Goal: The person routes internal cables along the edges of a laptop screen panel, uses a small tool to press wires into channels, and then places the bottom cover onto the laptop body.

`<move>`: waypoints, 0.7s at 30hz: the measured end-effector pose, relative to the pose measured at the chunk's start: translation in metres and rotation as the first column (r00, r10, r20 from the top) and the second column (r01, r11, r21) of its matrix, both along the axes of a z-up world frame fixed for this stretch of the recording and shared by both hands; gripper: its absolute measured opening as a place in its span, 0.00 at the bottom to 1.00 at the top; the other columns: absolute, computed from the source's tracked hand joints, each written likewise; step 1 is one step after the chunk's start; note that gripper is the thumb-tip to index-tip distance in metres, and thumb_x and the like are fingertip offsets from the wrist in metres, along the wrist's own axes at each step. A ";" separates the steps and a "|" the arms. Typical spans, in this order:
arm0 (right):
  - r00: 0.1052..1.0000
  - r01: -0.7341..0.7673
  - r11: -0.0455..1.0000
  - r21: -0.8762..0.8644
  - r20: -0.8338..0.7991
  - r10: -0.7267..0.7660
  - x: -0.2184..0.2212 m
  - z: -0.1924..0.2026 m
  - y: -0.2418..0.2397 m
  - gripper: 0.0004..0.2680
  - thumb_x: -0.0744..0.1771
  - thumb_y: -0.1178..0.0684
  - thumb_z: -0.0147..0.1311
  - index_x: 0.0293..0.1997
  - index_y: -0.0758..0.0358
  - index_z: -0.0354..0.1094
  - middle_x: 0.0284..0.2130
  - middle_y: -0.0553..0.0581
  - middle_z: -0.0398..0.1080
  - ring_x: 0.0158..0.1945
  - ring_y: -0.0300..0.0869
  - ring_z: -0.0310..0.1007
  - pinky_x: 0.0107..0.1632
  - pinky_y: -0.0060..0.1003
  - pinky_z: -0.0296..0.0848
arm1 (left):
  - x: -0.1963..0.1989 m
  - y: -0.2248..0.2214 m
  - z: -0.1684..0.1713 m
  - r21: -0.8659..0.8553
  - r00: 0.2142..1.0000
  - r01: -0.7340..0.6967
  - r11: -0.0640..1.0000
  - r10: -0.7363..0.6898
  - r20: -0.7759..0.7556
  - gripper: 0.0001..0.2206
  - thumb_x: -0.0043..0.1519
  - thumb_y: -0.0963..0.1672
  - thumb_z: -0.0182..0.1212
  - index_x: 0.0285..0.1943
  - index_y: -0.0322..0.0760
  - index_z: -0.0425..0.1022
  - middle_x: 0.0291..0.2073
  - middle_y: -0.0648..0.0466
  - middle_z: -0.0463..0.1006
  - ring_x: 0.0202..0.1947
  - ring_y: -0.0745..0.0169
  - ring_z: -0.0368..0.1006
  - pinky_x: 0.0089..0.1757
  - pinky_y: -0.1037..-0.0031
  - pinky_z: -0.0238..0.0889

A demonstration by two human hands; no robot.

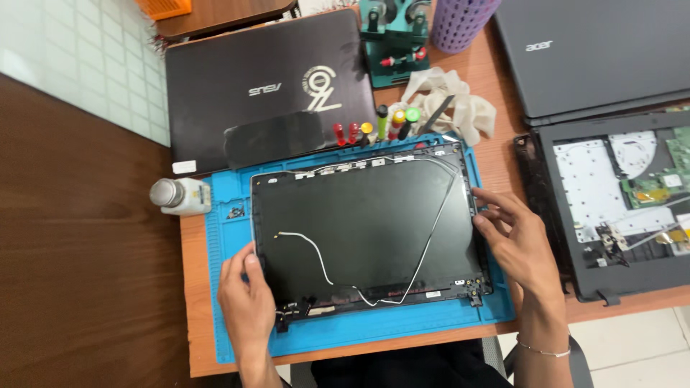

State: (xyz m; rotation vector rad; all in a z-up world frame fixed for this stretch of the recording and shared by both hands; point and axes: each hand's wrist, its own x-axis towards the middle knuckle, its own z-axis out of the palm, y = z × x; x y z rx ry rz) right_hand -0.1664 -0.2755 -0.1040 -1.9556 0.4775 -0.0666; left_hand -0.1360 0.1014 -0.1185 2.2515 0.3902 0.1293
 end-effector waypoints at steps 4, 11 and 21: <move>1.000 -0.017 0.996 0.088 -0.002 0.017 -0.004 0.005 -0.003 0.16 0.65 0.65 0.57 0.60 0.65 0.72 0.43 0.55 0.72 0.44 0.34 0.71 0.48 0.30 0.72 | -0.007 0.017 -0.023 -0.181 0.998 -0.046 0.982 0.054 0.035 0.14 0.70 0.45 0.53 0.56 0.29 0.78 0.39 0.47 0.81 0.36 0.61 0.74 0.39 0.72 0.67; 0.998 -0.031 0.999 -0.029 -0.053 0.029 -0.006 0.042 0.003 0.15 0.64 0.63 0.57 0.58 0.64 0.71 0.45 0.54 0.73 0.43 0.37 0.76 0.44 0.33 0.80 | -0.015 0.046 -0.041 -0.404 0.999 -0.021 0.915 0.031 0.017 0.12 0.67 0.43 0.60 0.52 0.23 0.76 0.42 0.46 0.82 0.44 0.66 0.78 0.45 0.78 0.70; 0.994 0.113 0.989 -0.094 0.003 -0.113 -0.037 0.092 -0.031 0.14 0.64 0.63 0.56 0.56 0.62 0.74 0.43 0.54 0.75 0.42 0.35 0.76 0.38 0.33 0.78 | -0.011 0.066 -0.071 -0.316 0.998 0.057 0.947 -0.065 -0.013 0.09 0.67 0.40 0.63 0.50 0.23 0.76 0.30 0.41 0.80 0.25 0.60 0.73 0.31 0.73 0.64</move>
